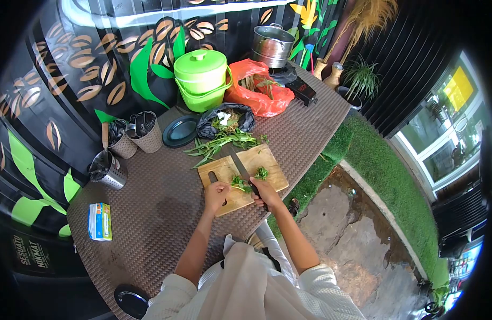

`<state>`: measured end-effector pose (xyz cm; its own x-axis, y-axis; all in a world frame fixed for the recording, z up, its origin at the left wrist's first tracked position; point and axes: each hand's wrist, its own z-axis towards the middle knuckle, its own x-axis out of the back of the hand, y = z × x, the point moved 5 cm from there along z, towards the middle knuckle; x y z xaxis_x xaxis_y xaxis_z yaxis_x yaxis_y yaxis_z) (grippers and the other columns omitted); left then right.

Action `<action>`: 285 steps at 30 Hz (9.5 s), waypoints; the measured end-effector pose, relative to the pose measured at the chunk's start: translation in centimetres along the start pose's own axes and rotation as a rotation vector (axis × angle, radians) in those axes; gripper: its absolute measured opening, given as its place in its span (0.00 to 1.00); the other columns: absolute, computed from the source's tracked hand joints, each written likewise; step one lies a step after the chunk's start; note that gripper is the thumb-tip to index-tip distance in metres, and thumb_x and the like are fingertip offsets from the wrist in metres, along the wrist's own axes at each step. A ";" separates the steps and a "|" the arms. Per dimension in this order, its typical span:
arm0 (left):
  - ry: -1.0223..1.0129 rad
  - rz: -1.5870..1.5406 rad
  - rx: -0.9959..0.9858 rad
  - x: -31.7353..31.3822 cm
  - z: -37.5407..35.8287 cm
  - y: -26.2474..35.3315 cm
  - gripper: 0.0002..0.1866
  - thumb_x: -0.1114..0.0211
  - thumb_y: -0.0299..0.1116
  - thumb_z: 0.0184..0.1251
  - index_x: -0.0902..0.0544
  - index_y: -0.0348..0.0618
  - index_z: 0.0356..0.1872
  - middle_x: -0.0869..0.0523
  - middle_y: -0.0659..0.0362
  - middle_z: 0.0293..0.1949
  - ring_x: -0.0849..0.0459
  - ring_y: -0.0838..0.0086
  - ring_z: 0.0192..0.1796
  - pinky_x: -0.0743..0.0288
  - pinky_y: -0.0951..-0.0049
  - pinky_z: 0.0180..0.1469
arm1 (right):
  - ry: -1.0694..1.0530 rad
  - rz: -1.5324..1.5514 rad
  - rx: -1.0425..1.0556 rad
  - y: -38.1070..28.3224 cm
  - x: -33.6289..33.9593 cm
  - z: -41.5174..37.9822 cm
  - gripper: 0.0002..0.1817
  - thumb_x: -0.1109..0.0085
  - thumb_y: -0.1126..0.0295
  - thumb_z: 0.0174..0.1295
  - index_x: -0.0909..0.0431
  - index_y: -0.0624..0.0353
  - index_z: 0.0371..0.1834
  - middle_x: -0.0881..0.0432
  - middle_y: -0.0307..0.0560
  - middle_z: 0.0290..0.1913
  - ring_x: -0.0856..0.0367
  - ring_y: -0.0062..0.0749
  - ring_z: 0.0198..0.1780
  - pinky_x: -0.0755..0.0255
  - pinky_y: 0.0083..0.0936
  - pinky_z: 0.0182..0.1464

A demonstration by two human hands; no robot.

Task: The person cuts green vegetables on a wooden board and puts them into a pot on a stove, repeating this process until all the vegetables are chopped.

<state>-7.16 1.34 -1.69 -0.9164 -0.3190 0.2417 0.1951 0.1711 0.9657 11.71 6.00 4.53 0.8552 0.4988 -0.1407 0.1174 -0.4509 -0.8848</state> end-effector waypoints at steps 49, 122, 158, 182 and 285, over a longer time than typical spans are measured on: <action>-0.285 0.462 -0.615 -1.5 3.5 8.0 0.04 0.36 0.21 0.57 0.21 0.34 0.34 0.17 0.48 0.33 0.19 0.57 0.38 0.27 0.61 0.43 | 0.261 -0.097 0.050 6.3 4.4 -9.7 0.09 0.54 0.63 0.69 0.34 0.57 0.42 0.36 0.37 0.16 0.38 0.19 0.13 0.45 0.19 0.16; 0.187 0.471 -0.527 -6.7 -0.8 4.1 0.04 0.30 0.32 0.53 0.13 0.47 0.31 0.16 0.63 0.35 0.24 0.67 0.44 0.41 0.64 0.50 | 0.481 -1.109 0.126 5.3 1.7 -0.2 0.17 0.55 0.58 0.69 0.38 0.62 0.47 0.19 0.67 0.30 0.18 0.64 0.35 0.24 0.52 0.37; 0.193 0.505 -0.531 -6.6 -1.0 4.5 0.05 0.31 0.33 0.54 0.12 0.48 0.32 0.16 0.63 0.35 0.25 0.68 0.46 0.41 0.65 0.51 | 0.523 -1.039 0.060 5.6 -0.8 -1.9 0.20 0.57 0.59 0.70 0.39 0.65 0.53 0.19 0.69 0.29 0.19 0.65 0.34 0.24 0.54 0.37; 0.080 0.405 -0.568 -7.1 -0.8 4.1 0.12 0.33 0.28 0.54 0.17 0.47 0.41 0.14 0.64 0.35 0.22 0.69 0.45 0.41 0.65 0.51 | 0.518 -1.027 0.166 4.4 0.8 -0.6 0.17 0.56 0.59 0.69 0.37 0.63 0.48 0.18 0.67 0.32 0.19 0.65 0.35 0.24 0.54 0.38; 0.185 0.612 -0.620 -6.2 -2.2 4.7 0.09 0.38 0.34 0.61 0.15 0.41 0.37 0.20 0.59 0.37 0.27 0.66 0.49 0.44 0.61 0.52 | 0.486 -1.047 0.039 5.1 -1.2 -0.5 0.21 0.56 0.60 0.69 0.41 0.65 0.56 0.19 0.69 0.34 0.17 0.62 0.38 0.23 0.51 0.40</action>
<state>0.22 2.08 1.54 -0.5287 -0.4919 0.6917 0.8353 -0.1571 0.5268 11.56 2.71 0.39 0.4534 0.2735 0.8483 0.8754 0.0423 -0.4815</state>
